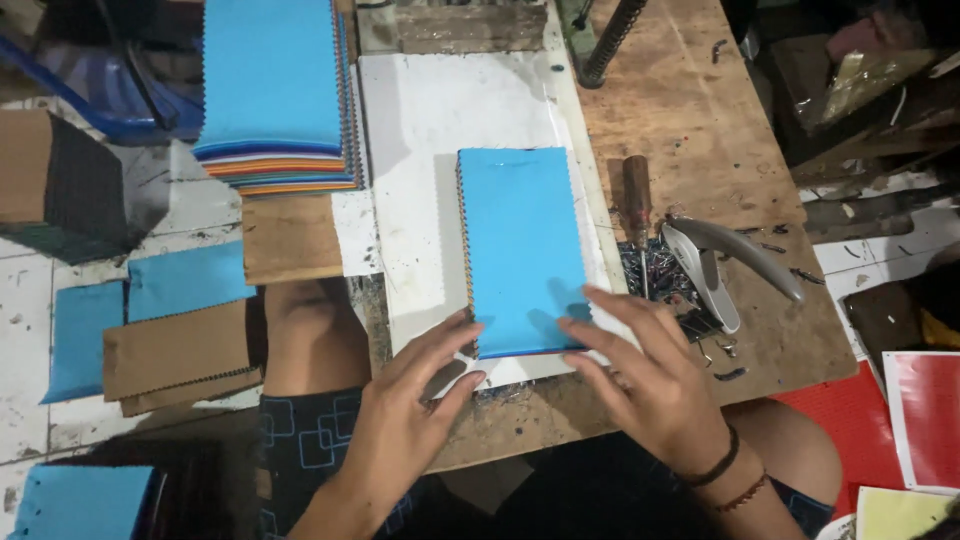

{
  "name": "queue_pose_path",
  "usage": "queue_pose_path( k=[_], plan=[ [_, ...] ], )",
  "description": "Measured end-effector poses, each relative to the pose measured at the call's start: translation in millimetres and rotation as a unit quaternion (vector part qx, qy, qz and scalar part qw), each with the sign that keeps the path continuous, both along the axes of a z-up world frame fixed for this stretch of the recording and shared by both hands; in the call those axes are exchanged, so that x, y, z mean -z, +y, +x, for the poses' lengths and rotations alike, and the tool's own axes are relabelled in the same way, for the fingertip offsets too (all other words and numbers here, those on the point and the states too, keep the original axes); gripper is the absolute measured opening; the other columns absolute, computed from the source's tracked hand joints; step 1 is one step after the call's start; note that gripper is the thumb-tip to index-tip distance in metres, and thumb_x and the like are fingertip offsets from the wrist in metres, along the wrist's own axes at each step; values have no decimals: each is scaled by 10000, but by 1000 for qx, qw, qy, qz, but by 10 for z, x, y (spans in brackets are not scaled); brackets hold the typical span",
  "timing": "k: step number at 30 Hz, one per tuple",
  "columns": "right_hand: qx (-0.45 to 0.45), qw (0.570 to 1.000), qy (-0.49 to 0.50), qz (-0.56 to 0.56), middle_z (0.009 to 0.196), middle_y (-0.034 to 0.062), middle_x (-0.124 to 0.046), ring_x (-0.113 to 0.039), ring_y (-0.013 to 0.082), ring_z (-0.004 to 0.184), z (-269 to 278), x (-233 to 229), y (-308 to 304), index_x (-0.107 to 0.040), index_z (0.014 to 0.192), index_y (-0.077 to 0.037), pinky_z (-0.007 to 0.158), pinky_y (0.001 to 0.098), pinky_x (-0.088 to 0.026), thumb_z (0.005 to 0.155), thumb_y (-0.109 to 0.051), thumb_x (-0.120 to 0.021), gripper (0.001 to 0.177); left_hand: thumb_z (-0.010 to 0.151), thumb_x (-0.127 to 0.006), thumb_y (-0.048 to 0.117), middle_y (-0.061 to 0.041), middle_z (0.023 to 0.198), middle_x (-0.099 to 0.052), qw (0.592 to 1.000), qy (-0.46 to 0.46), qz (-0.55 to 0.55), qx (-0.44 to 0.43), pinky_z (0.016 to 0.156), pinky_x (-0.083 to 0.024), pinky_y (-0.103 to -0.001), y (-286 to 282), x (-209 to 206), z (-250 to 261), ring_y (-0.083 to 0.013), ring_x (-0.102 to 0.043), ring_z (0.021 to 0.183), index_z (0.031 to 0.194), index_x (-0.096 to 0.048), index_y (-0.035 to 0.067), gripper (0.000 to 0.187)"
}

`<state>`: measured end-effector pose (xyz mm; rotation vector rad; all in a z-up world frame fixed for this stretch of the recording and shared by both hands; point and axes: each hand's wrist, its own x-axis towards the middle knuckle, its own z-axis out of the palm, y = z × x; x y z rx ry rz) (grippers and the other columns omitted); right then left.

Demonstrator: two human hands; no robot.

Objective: The person aligns a stack of colorful fabric pieces and uses a drill press to create holes in them. They then insert metal fasteners into the drilled holes using a hand tool.

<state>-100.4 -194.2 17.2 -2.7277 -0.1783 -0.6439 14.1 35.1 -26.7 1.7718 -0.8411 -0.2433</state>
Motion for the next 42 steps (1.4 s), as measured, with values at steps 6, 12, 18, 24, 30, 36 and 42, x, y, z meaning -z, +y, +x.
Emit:
queue_pose_path(
  k=[6,12,18,24,30,36,42],
  plan=[
    [-71,995,41,-54,1124,59,-657,-641,227,1017,168,-108,19,-650,1231,-89,886,368,-506,941,-211,-752,331,925,-766,132,-39,1031,-603,993,-114,4,-12,886,-534,-335,61,89,-82,-190,-689,955,1046,-699,112,140],
    [-84,989,113,-37,1061,51,-714,-667,218,972,276,-85,-131,-722,1155,-87,873,396,-538,943,-200,-708,241,950,-754,156,-39,1034,-568,983,-181,18,11,782,-604,-334,66,4,-66,-173,-700,890,1134,-710,103,196],
    [-89,983,160,-35,1060,49,-725,-672,230,955,333,-120,-191,-722,1143,-101,855,399,-522,955,-221,-677,228,940,-768,100,-73,1026,-571,977,-210,23,14,777,-582,-347,58,-56,-41,-182,-694,871,1271,-689,73,341],
    [-128,984,118,-45,996,18,-763,-718,161,861,470,-198,-292,-692,1128,-150,794,340,-562,908,-232,-758,244,958,-772,179,-39,992,-542,956,-285,68,5,791,-569,-341,40,-5,-21,-157,-645,887,1263,-682,83,332],
    [-103,982,116,-103,831,63,-749,-664,155,660,977,-321,-537,-733,1112,-35,616,274,-599,972,-163,-728,189,972,-749,177,-32,976,-569,949,-303,82,11,781,-561,-320,17,-59,-1,-150,-629,894,1219,-682,88,271],
    [-52,985,56,-156,1033,78,-732,-672,209,896,979,-218,-337,-704,1168,-78,748,344,-556,1001,-291,-645,278,952,-748,177,-45,1094,-648,978,-202,48,-6,889,-586,-347,63,18,-71,-183,-695,1010,1269,-646,110,340],
    [-110,973,89,-184,1090,32,-678,-622,229,1001,465,-75,13,-679,1197,-110,929,386,-479,948,-468,-696,436,947,-654,369,65,1043,-701,971,170,163,-28,666,-539,-296,129,63,-21,-101,-643,650,1339,-703,279,404]
  ],
)
